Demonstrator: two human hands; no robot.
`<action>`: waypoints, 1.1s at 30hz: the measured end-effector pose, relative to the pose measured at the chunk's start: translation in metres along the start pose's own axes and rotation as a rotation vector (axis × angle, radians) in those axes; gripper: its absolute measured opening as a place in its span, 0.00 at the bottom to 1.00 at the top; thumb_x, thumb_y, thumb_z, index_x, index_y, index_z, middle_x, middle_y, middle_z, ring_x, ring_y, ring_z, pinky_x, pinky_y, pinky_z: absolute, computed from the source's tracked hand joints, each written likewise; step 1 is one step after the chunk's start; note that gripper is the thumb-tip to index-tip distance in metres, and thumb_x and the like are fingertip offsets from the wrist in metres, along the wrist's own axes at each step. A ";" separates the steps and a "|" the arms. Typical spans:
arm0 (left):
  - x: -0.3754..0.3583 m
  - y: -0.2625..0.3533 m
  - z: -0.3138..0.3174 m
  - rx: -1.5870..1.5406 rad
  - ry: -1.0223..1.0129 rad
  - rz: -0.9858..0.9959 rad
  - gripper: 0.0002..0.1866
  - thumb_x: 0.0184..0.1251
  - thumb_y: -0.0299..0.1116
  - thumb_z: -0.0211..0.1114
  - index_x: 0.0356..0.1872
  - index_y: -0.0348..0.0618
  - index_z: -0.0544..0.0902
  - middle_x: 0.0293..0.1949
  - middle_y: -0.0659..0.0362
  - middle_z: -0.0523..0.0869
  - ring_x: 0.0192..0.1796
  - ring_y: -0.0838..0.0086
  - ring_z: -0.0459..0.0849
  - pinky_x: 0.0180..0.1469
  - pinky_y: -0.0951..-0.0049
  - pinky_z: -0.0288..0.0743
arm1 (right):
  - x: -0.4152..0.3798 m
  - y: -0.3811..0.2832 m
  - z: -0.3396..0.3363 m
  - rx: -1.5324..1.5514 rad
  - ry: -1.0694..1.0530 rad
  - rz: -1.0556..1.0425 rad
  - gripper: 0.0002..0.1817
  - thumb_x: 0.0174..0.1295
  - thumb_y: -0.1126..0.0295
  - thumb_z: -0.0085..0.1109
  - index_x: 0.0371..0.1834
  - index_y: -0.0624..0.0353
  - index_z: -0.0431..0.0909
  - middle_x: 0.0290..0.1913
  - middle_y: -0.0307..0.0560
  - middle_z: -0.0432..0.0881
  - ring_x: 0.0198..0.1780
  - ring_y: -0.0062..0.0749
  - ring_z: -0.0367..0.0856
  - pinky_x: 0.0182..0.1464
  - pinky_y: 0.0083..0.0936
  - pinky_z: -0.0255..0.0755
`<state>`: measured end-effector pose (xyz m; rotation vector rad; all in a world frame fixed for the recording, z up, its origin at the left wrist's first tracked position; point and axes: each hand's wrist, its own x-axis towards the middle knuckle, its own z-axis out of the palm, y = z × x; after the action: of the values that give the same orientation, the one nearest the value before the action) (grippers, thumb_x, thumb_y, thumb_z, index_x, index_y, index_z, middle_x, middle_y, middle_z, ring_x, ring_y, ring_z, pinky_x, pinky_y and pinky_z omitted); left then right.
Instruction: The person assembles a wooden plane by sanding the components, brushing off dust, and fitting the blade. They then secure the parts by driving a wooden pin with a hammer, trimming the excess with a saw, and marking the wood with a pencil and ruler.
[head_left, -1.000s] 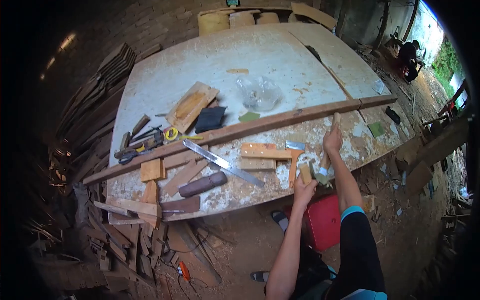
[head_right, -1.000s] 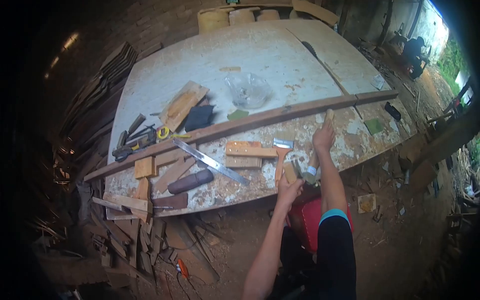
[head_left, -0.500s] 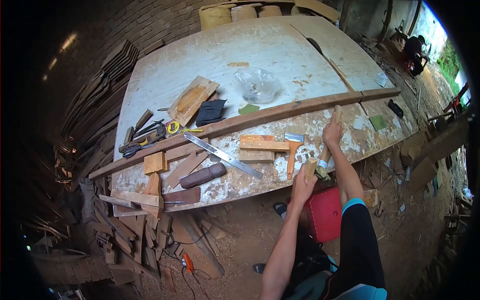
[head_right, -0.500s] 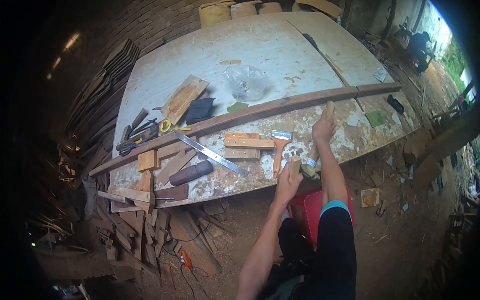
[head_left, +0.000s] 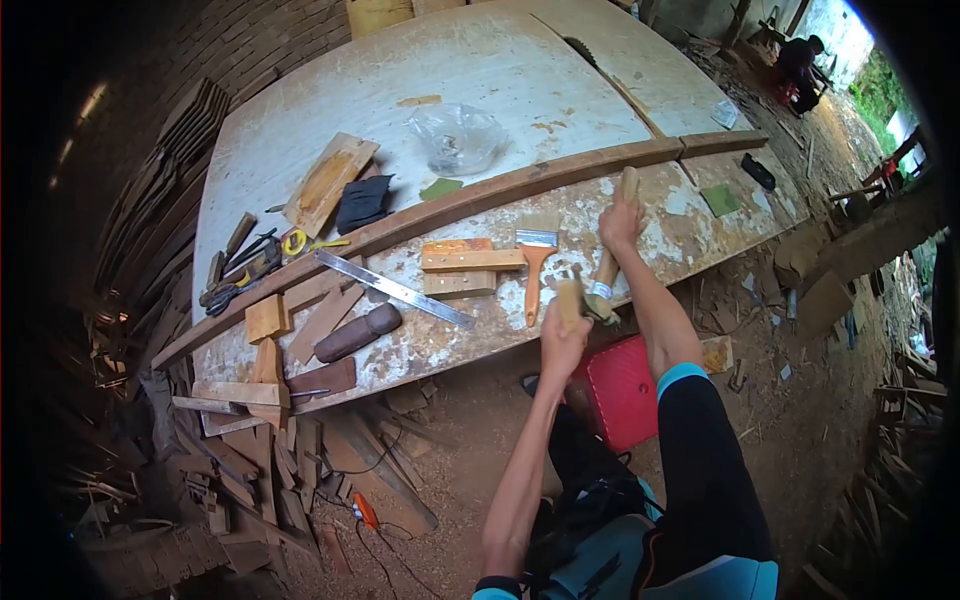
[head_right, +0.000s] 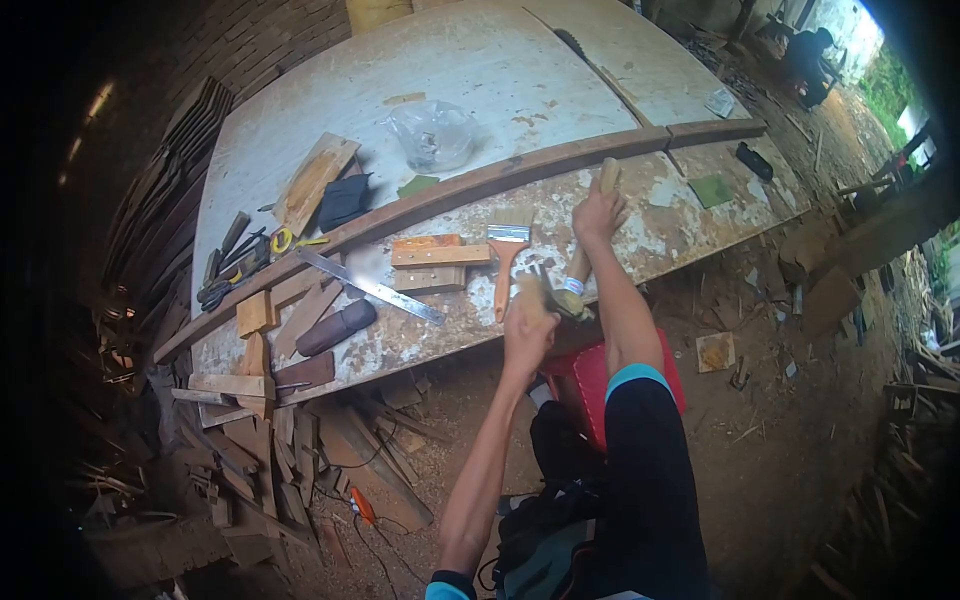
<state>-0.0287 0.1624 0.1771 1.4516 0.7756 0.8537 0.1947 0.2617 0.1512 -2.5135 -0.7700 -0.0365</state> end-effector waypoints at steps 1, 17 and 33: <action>-0.002 0.013 0.006 -0.230 0.025 -0.183 0.19 0.55 0.22 0.60 0.48 0.41 0.68 0.25 0.61 0.74 0.26 0.76 0.75 0.27 0.73 0.68 | -0.002 0.000 -0.002 0.036 0.004 -0.006 0.30 0.55 0.70 0.51 0.65 0.46 0.67 0.61 0.62 0.64 0.67 0.60 0.55 0.68 0.57 0.45; -0.004 0.029 0.023 -1.060 0.225 -0.546 0.23 0.58 0.18 0.56 0.53 0.48 0.65 0.27 0.62 0.71 0.22 0.80 0.69 0.24 0.78 0.66 | -0.005 0.000 -0.008 0.116 -0.006 -0.041 0.26 0.54 0.72 0.51 0.60 0.53 0.70 0.56 0.62 0.64 0.64 0.56 0.59 0.65 0.59 0.46; -0.004 -0.002 0.003 -0.073 0.185 -0.118 0.27 0.52 0.23 0.60 0.56 0.33 0.66 0.46 0.50 0.78 0.48 0.66 0.77 0.52 0.67 0.70 | -0.003 -0.020 -0.016 0.088 -0.030 0.102 0.37 0.54 0.68 0.54 0.69 0.55 0.53 0.59 0.56 0.63 0.64 0.52 0.61 0.65 0.52 0.50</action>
<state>-0.0279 0.1576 0.1752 1.2619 0.9500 0.9248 0.1840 0.2668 0.1735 -2.4713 -0.6400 0.0691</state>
